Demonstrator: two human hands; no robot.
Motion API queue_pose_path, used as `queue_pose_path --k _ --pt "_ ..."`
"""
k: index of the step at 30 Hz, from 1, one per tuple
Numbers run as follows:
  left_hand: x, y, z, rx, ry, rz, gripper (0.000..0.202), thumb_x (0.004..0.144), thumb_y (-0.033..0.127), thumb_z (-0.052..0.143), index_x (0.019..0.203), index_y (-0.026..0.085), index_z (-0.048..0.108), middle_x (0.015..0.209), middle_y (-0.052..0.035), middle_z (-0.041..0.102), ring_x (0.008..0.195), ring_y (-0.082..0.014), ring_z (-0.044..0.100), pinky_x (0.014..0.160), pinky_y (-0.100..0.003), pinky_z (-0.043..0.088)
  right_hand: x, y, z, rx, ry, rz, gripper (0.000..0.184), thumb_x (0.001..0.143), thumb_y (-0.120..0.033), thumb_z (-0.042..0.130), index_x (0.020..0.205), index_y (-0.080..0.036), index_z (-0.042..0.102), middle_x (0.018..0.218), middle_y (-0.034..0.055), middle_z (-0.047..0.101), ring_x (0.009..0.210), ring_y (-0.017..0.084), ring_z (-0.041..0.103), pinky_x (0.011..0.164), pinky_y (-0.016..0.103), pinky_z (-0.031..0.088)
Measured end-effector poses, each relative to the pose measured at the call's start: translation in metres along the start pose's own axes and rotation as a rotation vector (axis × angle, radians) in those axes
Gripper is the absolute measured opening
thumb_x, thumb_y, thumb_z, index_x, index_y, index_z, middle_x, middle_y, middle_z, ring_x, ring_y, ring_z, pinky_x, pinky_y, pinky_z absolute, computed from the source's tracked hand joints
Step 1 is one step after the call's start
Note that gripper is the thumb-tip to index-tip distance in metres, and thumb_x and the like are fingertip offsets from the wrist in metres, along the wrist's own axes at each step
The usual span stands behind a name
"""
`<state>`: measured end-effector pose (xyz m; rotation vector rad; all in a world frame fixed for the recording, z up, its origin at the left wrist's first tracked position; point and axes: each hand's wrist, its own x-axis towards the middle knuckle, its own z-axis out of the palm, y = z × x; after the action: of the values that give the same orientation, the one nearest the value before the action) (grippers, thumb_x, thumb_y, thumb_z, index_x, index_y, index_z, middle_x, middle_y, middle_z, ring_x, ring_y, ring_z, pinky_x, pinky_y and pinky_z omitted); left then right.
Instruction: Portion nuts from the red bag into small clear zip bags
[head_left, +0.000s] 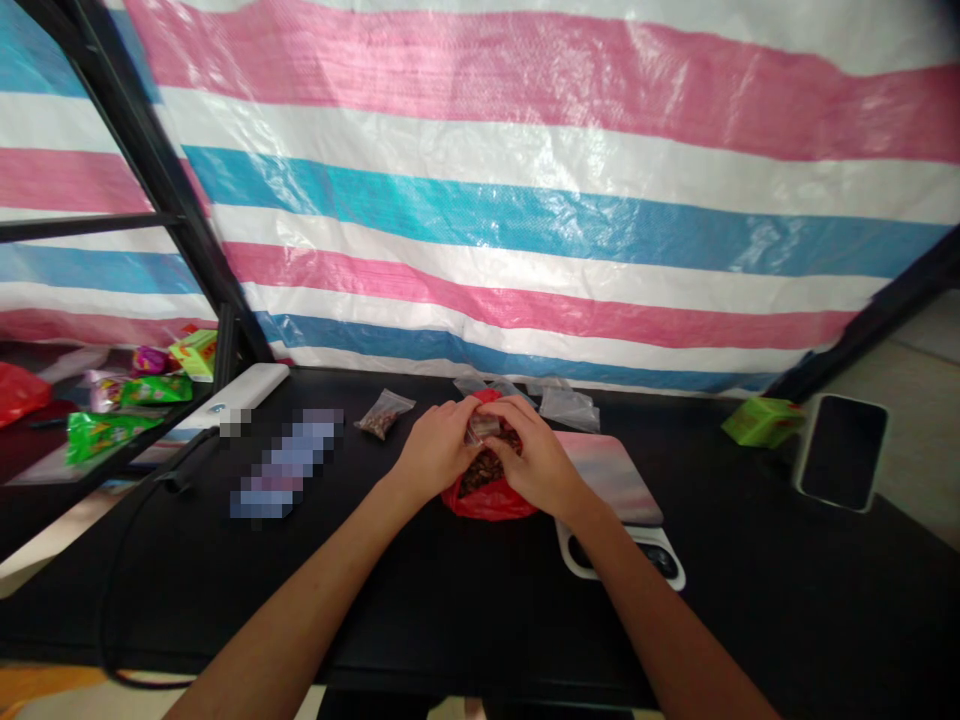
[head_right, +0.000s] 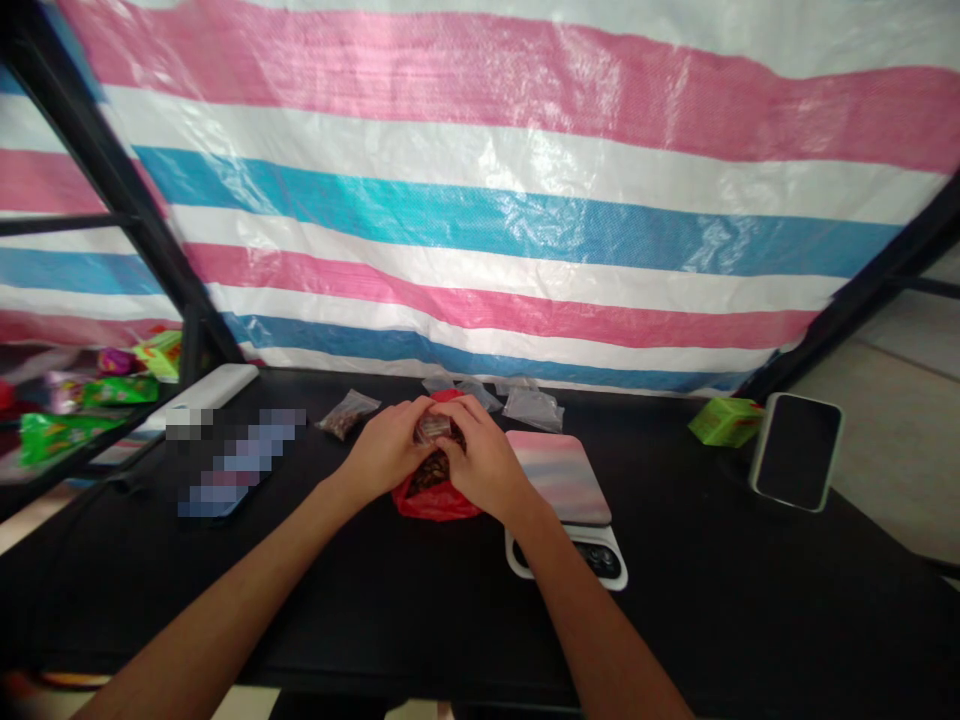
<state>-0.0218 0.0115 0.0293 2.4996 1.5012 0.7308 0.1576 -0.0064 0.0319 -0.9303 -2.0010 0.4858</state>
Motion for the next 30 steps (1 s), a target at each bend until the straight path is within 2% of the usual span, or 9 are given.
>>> queue_pose_path --k 4,8,11,14,17,20,23,27,30 --pt "0.0 0.002 0.001 -0.109 -0.012 0.036 0.042 0.091 0.038 0.063 0.126 0.019 0.051 0.115 -0.013 0.069 0.107 -0.0332 0.066 0.091 -0.04 0.047 0.0 -0.002 -0.001 -0.001 0.036 -0.033 0.044 0.089 -0.006 0.052 0.127 -0.026 0.059 0.128 0.0079 0.061 0.119 0.023 0.059 0.106 0.039 0.047" --pt "-0.001 0.003 -0.004 -0.25 -0.02 0.001 0.042 0.087 0.029 0.064 0.126 0.021 0.05 0.118 -0.0104 0.07 0.107 -0.0318 0.068 0.089 -0.037 0.048 0.0 -0.004 -0.003 -0.007 0.022 -0.002 0.027 0.091 -0.018 0.063 0.117 -0.025 0.062 0.111 0.0056 0.065 0.1 0.023 0.062 0.092 0.036 0.05" --pt "-0.002 0.006 -0.006 -0.317 -0.065 -0.008 0.038 0.089 0.035 0.063 0.123 0.022 0.052 0.112 -0.01 0.072 0.103 -0.0319 0.07 0.083 -0.035 0.047 -0.002 -0.005 -0.004 -0.015 0.024 0.015 0.02 0.094 -0.027 0.064 0.114 -0.025 0.061 0.103 0.0042 0.063 0.093 0.022 0.061 0.086 0.035 0.049" --pt "-0.003 0.008 -0.007 -0.377 -0.077 -0.017 0.038 0.09 0.043 0.063 0.122 0.023 0.055 0.108 -0.0091 0.074 0.1 -0.0319 0.071 0.079 -0.033 0.046 -0.003 -0.004 -0.005 -0.005 0.034 0.027 0.019 0.1 -0.031 0.056 0.117 -0.024 0.059 0.104 0.0044 0.062 0.093 0.021 0.06 0.087 0.035 0.049" --pt "-0.003 0.008 -0.008 -0.441 -0.04 -0.049 0.035 0.09 0.043 0.065 0.118 0.024 0.056 0.103 -0.006 0.074 0.094 -0.0289 0.071 0.076 -0.031 0.046 -0.003 -0.001 -0.004 0.029 0.063 0.024 0.019 0.101 -0.032 0.052 0.118 -0.024 0.057 0.11 0.0062 0.062 0.097 0.022 0.061 0.09 0.036 0.05" --pt "-0.002 0.004 -0.011 -0.497 -0.028 -0.071 0.032 0.089 0.046 0.066 0.11 0.025 0.058 0.093 -0.0026 0.073 0.083 -0.0239 0.07 0.072 -0.029 0.045 -0.001 0.002 -0.005 0.09 0.104 0.037 0.022 0.099 -0.029 0.053 0.12 -0.024 0.054 0.118 0.0085 0.062 0.105 0.024 0.062 0.095 0.039 0.052" --pt "-0.001 -0.001 -0.015 -0.543 -0.045 -0.068 0.03 0.087 0.048 0.069 0.101 0.023 0.059 0.084 -0.0005 0.07 0.075 -0.0199 0.066 0.068 -0.028 0.044 0.001 0.006 -0.01 0.078 0.133 0.042 0.031 0.095 -0.019 0.053 0.126 -0.025 0.053 0.125 0.0093 0.06 0.116 0.025 0.06 0.103 0.041 0.05" --pt "0.001 -0.007 -0.02 -0.574 -0.03 -0.078 0.026 0.09 0.046 0.065 0.094 0.022 0.058 0.081 0.0008 0.067 0.073 -0.0171 0.061 0.068 -0.027 0.044 0.003 0.017 -0.017 -0.138 0.05 0.037 0.037 0.088 -0.007 0.052 0.12 -0.024 0.061 0.12 0.0083 0.063 0.118 0.025 0.059 0.106 0.042 0.046" --pt "0.003 -0.011 -0.023 -0.574 -0.005 -0.114 0.025 0.09 0.046 0.063 0.091 0.021 0.058 0.078 0.0011 0.065 0.071 -0.0165 0.059 0.067 -0.027 0.044 0.001 0.028 -0.019 -0.308 -0.009 0.113 0.035 0.087 -0.007 0.052 0.117 -0.021 0.064 0.116 0.0094 0.065 0.115 0.027 0.061 0.105 0.043 0.045"
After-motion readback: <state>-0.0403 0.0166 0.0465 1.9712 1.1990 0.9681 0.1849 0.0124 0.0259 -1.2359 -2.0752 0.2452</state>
